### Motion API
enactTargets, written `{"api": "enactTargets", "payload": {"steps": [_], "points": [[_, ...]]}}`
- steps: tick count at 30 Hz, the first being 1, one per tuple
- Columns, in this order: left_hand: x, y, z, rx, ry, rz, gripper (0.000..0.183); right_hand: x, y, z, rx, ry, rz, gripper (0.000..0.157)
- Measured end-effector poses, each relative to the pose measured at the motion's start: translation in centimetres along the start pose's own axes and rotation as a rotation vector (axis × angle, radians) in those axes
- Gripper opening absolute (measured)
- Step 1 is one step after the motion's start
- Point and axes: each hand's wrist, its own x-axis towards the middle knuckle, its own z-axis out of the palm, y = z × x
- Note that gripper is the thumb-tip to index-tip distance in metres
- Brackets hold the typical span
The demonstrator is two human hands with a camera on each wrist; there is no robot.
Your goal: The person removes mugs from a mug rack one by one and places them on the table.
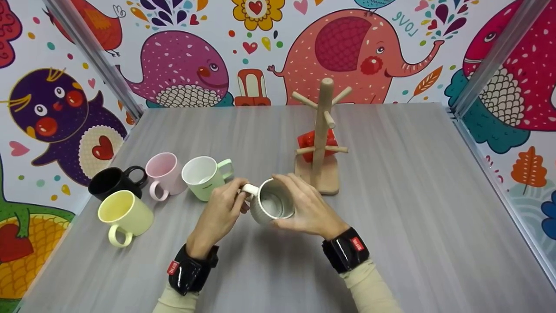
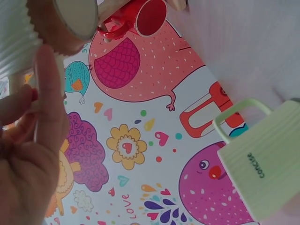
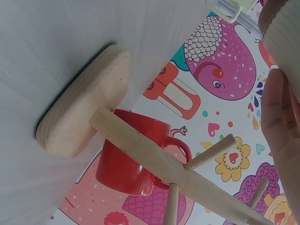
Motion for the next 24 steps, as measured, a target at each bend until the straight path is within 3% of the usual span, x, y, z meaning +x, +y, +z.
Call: {"api": "enactTargets", "payload": {"steps": [9, 17, 24], "points": [[-0.05, 0.04, -0.17, -0.002, -0.001, -0.032, 0.005, 0.15, 0.04, -0.09, 0.013, -0.001, -0.002, 0.083], [-0.22, -0.03, -0.04, -0.028, 0.044, -0.052, 0.005, 0.34, -0.13, -0.39, 0.055, 0.018, 0.01, 0.083], [-0.31, -0.43, -0.11, -0.045, 0.071, -0.058, 0.004, 0.03, 0.01, -0.67, 0.085, 0.01, 0.067, 0.083]]}}
